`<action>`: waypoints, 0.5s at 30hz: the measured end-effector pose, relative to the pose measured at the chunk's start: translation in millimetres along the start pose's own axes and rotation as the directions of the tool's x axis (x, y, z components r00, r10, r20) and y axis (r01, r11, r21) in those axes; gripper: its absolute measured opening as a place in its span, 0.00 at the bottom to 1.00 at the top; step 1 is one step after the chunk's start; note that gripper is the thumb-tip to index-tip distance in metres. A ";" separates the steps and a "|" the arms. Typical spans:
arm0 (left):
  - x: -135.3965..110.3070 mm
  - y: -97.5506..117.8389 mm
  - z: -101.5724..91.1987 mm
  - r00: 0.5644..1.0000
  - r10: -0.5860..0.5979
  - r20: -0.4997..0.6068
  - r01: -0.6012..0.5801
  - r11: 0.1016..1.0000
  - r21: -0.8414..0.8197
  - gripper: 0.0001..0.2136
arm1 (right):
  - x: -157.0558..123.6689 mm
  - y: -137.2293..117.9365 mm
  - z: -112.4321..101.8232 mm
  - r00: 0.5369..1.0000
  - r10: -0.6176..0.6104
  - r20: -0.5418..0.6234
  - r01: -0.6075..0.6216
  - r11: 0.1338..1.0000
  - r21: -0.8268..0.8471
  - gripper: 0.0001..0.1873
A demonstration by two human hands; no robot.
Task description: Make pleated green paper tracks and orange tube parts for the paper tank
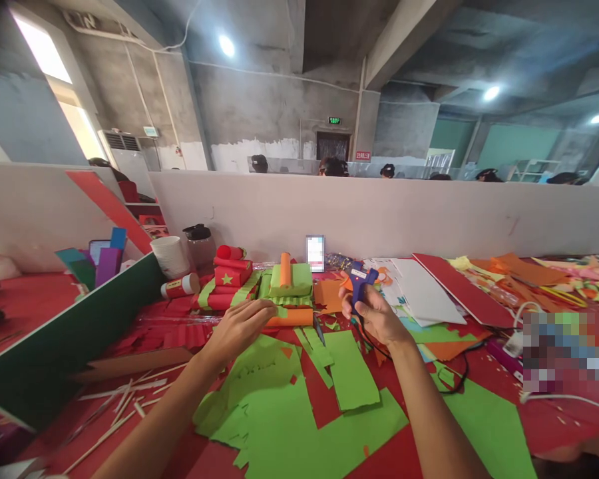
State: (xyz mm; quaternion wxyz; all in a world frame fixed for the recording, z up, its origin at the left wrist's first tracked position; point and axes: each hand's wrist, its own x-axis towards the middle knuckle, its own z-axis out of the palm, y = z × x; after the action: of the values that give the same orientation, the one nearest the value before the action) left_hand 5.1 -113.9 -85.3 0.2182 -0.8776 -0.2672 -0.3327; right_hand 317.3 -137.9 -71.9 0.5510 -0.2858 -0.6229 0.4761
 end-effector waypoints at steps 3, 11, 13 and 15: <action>-0.2 0.0 0.8 1.000 -0.007 0.011 0.007 1.000 0.000 0.09 | 2.9 -4.8 -3.6 0.993 -0.066 -0.101 0.065 0.998 -0.012 0.18; -0.6 -0.2 3.1 1.000 -0.022 0.003 0.022 0.999 -0.023 0.09 | 13.3 17.0 -49.0 0.896 -0.039 -0.442 -0.093 0.957 -0.275 0.13; -1.1 -0.9 4.0 1.000 -0.026 0.006 0.026 0.999 -0.023 0.10 | 14.8 26.3 -63.1 0.890 0.036 -0.454 -0.231 0.895 -0.381 0.16; -1.7 -1.7 4.7 1.000 -0.027 0.009 0.027 0.999 -0.019 0.10 | 15.3 32.1 -76.0 0.879 0.029 -0.475 -0.297 0.814 -0.499 0.17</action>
State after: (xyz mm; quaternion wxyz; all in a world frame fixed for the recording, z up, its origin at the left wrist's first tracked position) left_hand 5.2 -110.5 -89.3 0.2040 -0.8776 -0.2767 -0.3341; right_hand 381.3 -90.9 -99.3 0.5268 -0.5890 -0.5633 0.2413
